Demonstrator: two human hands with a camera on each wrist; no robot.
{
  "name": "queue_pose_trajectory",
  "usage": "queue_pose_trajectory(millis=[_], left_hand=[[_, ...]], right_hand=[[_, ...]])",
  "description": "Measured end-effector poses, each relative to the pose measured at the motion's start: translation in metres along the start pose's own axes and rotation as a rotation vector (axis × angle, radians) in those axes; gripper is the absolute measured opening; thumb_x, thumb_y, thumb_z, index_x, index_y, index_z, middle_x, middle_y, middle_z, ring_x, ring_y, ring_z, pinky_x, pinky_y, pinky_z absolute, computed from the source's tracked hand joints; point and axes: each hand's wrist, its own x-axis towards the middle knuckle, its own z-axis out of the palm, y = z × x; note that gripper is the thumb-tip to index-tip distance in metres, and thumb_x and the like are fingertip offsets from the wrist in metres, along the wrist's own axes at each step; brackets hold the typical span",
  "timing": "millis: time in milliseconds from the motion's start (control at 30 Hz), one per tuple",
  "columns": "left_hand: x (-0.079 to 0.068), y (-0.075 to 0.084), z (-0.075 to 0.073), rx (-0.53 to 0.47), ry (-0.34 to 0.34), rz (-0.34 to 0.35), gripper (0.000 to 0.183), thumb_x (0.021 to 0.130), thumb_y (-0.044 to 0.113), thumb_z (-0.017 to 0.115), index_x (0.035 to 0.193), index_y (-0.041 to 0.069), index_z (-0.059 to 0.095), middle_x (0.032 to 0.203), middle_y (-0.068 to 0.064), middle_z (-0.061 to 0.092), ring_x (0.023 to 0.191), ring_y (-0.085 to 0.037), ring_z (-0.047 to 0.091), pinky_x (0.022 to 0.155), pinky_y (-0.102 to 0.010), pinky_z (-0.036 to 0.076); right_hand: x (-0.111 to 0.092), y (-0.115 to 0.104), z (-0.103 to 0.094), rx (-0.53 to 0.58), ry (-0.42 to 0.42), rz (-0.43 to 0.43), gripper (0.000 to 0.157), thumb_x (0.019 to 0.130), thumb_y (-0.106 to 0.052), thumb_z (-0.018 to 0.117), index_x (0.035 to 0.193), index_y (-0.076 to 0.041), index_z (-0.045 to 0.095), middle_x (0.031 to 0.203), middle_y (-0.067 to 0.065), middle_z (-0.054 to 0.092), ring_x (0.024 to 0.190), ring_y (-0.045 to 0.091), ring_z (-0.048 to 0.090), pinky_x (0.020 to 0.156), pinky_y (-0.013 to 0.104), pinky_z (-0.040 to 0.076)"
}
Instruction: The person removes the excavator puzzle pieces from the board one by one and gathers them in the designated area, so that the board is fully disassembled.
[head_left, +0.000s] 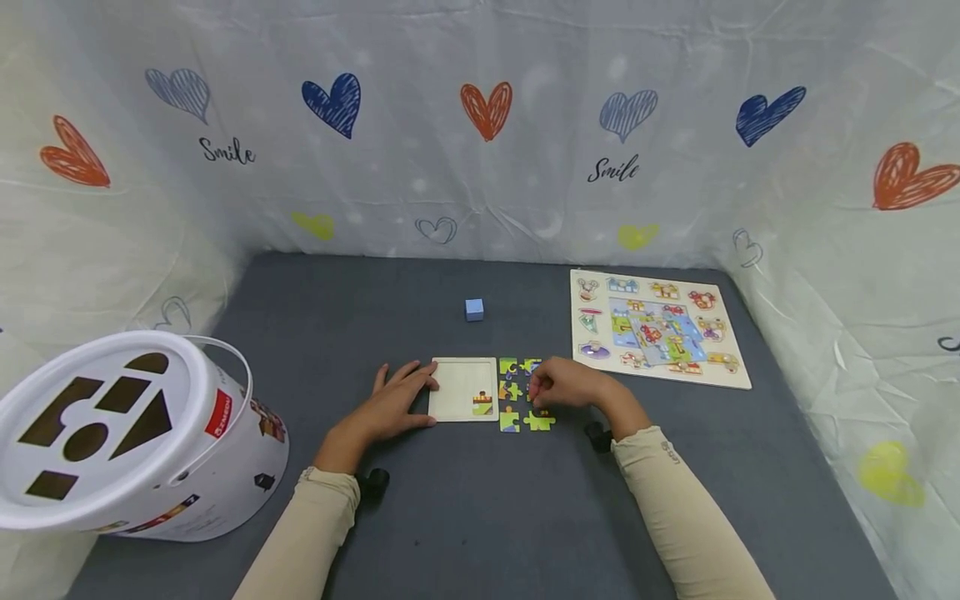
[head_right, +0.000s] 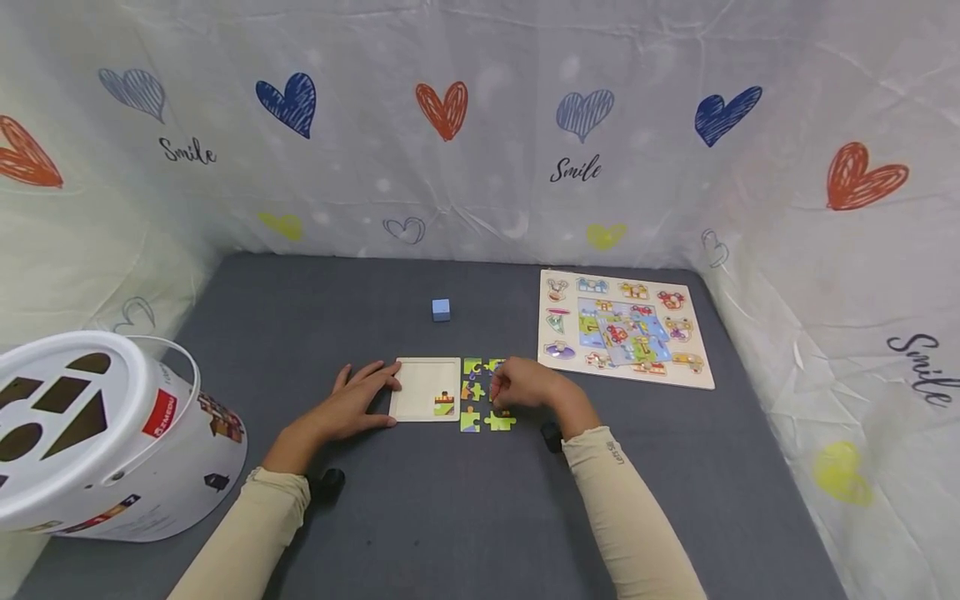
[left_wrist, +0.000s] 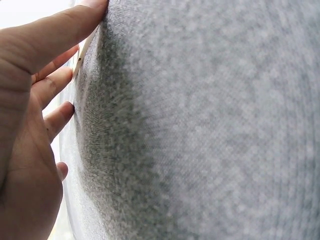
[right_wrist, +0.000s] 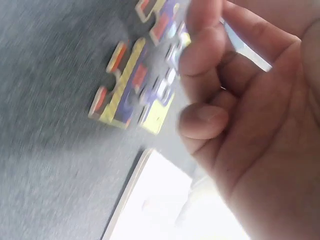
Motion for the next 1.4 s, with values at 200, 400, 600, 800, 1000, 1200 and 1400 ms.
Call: queue_pose_trajectory(millis=[200,400,600,800,1000,1200,1400], left_hand=[[-0.001,0.001,-0.002,0.001,-0.002,0.003,0.047,0.082,0.032,0.078,0.122,0.017,0.057,0.159,-0.007,0.029,0.148,-0.034,0.018,0.112,-0.067,-0.003],[-0.001,0.001,-0.003,-0.004,-0.004,-0.003,0.047,0.083,0.033,0.078,0.122,0.017,0.057,0.159,-0.006,0.029,0.148,-0.033,0.018,0.112,-0.066,-0.003],[-0.001,0.001,0.000,-0.010,0.004,-0.009,0.048,0.083,0.034,0.078,0.123,0.018,0.058,0.159,-0.006,0.028,0.148,-0.033,0.018,0.112,-0.066,-0.003],[-0.001,0.000,0.001,-0.016,0.008,-0.009,0.047,0.082,0.033,0.078,0.122,0.018,0.058,0.159,-0.006,0.029,0.148,-0.032,0.018,0.112,-0.066,-0.004],[-0.001,-0.001,0.001,-0.028,0.009,-0.007,0.045,0.083,0.033,0.078,0.120,0.019,0.057,0.159,-0.005,0.028,0.148,-0.031,0.017,0.113,-0.064,-0.005],[0.000,-0.002,0.001,-0.026,0.012,-0.006,0.045,0.083,0.034,0.077,0.120,0.019,0.057,0.159,-0.005,0.028,0.148,-0.031,0.017,0.113,-0.064,-0.005],[-0.001,-0.002,0.001,-0.022,0.011,-0.002,0.045,0.083,0.033,0.077,0.121,0.018,0.057,0.159,-0.005,0.029,0.148,-0.031,0.018,0.113,-0.065,-0.004]], right_hand=[[0.017,-0.016,0.012,-0.035,0.136,-0.033,0.009,0.092,-0.011,0.066,0.097,-0.004,0.070,0.082,0.004,0.067,0.067,0.019,0.062,0.062,0.027,0.048],[0.036,-0.028,0.029,-0.163,0.149,-0.057,0.020,0.091,-0.014,0.068,0.109,-0.007,0.069,0.076,-0.005,0.061,0.064,0.008,0.053,0.063,0.026,0.045],[0.043,-0.034,0.039,-0.187,0.140,-0.025,0.027,0.088,-0.016,0.072,0.114,-0.009,0.069,0.076,-0.004,0.058,0.065,0.010,0.050,0.064,0.028,0.043],[0.047,-0.033,0.043,-0.203,0.145,-0.013,0.022,0.086,-0.015,0.075,0.107,-0.010,0.071,0.077,-0.005,0.057,0.067,0.011,0.051,0.063,0.028,0.043],[0.050,-0.034,0.043,-0.208,0.151,-0.010,0.021,0.084,-0.015,0.076,0.104,-0.010,0.071,0.076,-0.004,0.056,0.068,0.012,0.051,0.064,0.028,0.043],[0.051,-0.033,0.044,-0.219,0.155,-0.008,0.020,0.084,-0.015,0.076,0.103,-0.011,0.070,0.076,-0.005,0.056,0.068,0.012,0.051,0.064,0.028,0.043],[0.049,-0.033,0.044,-0.211,0.173,-0.014,0.019,0.086,-0.014,0.074,0.104,-0.011,0.070,0.082,-0.004,0.058,0.071,0.011,0.052,0.067,0.029,0.045]])
